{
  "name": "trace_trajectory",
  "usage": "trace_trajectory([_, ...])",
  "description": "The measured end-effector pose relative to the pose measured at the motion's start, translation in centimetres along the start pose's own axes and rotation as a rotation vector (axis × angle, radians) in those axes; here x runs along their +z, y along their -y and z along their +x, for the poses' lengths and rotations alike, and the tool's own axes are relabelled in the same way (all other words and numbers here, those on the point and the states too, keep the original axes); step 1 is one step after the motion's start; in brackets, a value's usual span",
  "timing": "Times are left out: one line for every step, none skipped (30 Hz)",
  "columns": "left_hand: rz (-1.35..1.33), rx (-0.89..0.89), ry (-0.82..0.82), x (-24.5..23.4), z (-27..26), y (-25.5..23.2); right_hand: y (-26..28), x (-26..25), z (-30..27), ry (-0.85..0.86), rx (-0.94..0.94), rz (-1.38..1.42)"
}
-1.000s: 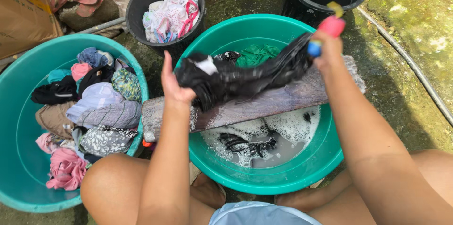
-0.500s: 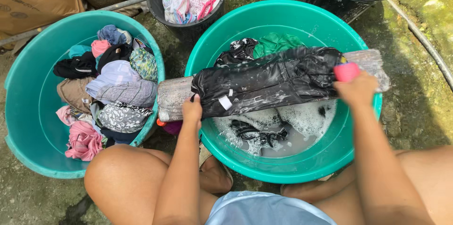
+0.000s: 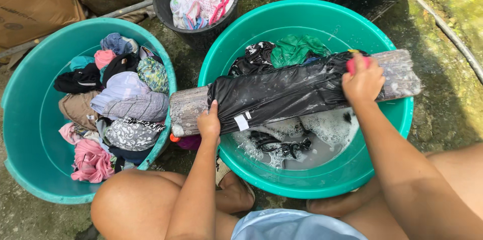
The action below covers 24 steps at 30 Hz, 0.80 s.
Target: The person washes clothes in a basin of soapy water using a brush and a wooden board. The person scrubs a black garment on the board, rinses it in the water, and continues scrubbing different parts of the item.
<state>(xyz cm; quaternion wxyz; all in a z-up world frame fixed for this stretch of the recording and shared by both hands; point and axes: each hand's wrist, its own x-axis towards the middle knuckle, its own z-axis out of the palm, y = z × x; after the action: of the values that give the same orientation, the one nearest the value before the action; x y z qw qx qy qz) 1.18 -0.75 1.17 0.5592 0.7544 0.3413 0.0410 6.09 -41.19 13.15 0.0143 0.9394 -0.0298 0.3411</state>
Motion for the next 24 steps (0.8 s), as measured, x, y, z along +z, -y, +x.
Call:
trace_trajectory([0.031, 0.008, -0.002, 0.0, 0.0, -0.2, 0.3, 1.2, 0.3, -0.041, 0.038, -0.062])
trace_trajectory([0.062, 0.016, -0.004, 0.0, 0.0, -0.4, 1.9, 2.2, 0.2, -0.082, 0.077, -0.123])
trace_trajectory([0.083, 0.002, -0.005, 0.1, -0.1, -0.6, 5.7, 3.1, -0.3, 0.270, 0.207, 0.165])
trace_trajectory([0.105, -0.012, -0.006, 0.2, -0.2, -0.9, 10.7, 3.3, -1.8, 0.238, 0.016, 0.313])
trace_trajectory([0.131, -0.027, -0.008, 0.0, -0.2, -0.9, 16.3, 2.4, -3.9, 0.207, -0.174, 0.461])
trace_trajectory([0.170, -0.028, -0.001, -0.1, -0.1, -0.8, 20.7, 0.2, -6.5, 0.222, -0.265, 0.926])
trace_trajectory([0.211, -0.026, 0.011, -0.3, 0.1, -0.8, 24.8, -1.7, -8.1, 0.387, -0.313, 0.855])
trace_trajectory([0.252, -0.023, 0.023, -0.3, 0.3, -0.7, 24.2, -2.0, -7.5, 0.386, -0.324, 0.935])
trace_trajectory([0.201, -0.001, 0.028, -0.2, 0.5, -0.7, 23.2, -1.9, -6.6, 0.376, -0.338, 1.013])
trace_trajectory([0.151, 0.022, 0.033, -0.2, 0.5, -0.7, 21.8, -1.4, -6.0, 0.365, -0.352, 1.092])
trace_trajectory([0.103, 0.030, 0.038, -0.3, 0.0, -0.1, 18.6, 0.1, -4.4, 0.500, -0.104, 0.652])
trace_trajectory([0.124, 0.030, 0.063, -0.2, 0.0, 0.2, 13.9, 2.1, -1.7, 0.607, 0.137, 0.203])
trace_trajectory([0.142, 0.027, 0.082, -0.1, 0.2, 0.2, 8.5, 3.3, 0.7, 0.662, 0.203, 0.089])
trace_trajectory([0.160, 0.025, 0.101, -0.1, 0.2, 0.1, 4.2, 3.8, 1.3, 0.453, 0.249, 0.113])
trace_trajectory([0.164, 0.251, 0.105, 0.4, 0.6, -0.4, 1.6, 5.1, 1.9, 0.566, 0.382, 0.195])
trace_trajectory([0.167, 0.477, 0.109, 1.0, 0.7, -1.0, -0.7, 6.7, 2.3, 0.603, 0.547, 0.293])
trace_trajectory([0.173, 0.689, 0.113, 1.0, 0.2, -1.3, -2.4, 8.2, 1.8, 0.653, 0.707, 0.389])
trace_trajectory([-0.069, 0.443, 0.197, 1.6, -0.3, -2.1, -3.6, 9.7, 0.7, 0.647, 0.746, 0.359])
trace_trajectory([-0.308, 0.198, 0.278, 2.6, -0.1, -3.7, -4.3, 11.2, -0.3, 0.636, 0.784, 0.332])
trace_trajectory([-0.734, -0.110, 0.527, 2.8, 0.4, -5.7, -5.5, 12.2, -0.9, 0.624, 0.822, 0.304])
trace_trajectory([-1.155, -0.438, 0.757, 2.5, 0.4, -7.6, -6.8, 12.7, -1.0, 0.623, 0.865, 0.437])
trace_trajectory([-1.193, -0.479, 0.774, 2.1, 0.1, -9.4, -7.9, 12.8, -0.7, 0.621, 0.905, 0.571])
trace_trajectory([-1.225, -0.527, 0.787, 1.3, -0.3, -10.7, -8.9, 12.3, -0.8, 0.625, 0.950, 0.704])
trace_trajectory([-1.257, -0.451, 0.811, 0.4, -0.6, -11.8, -11.2, 10.9, -0.3, 0.498, 1.069, 1.171])
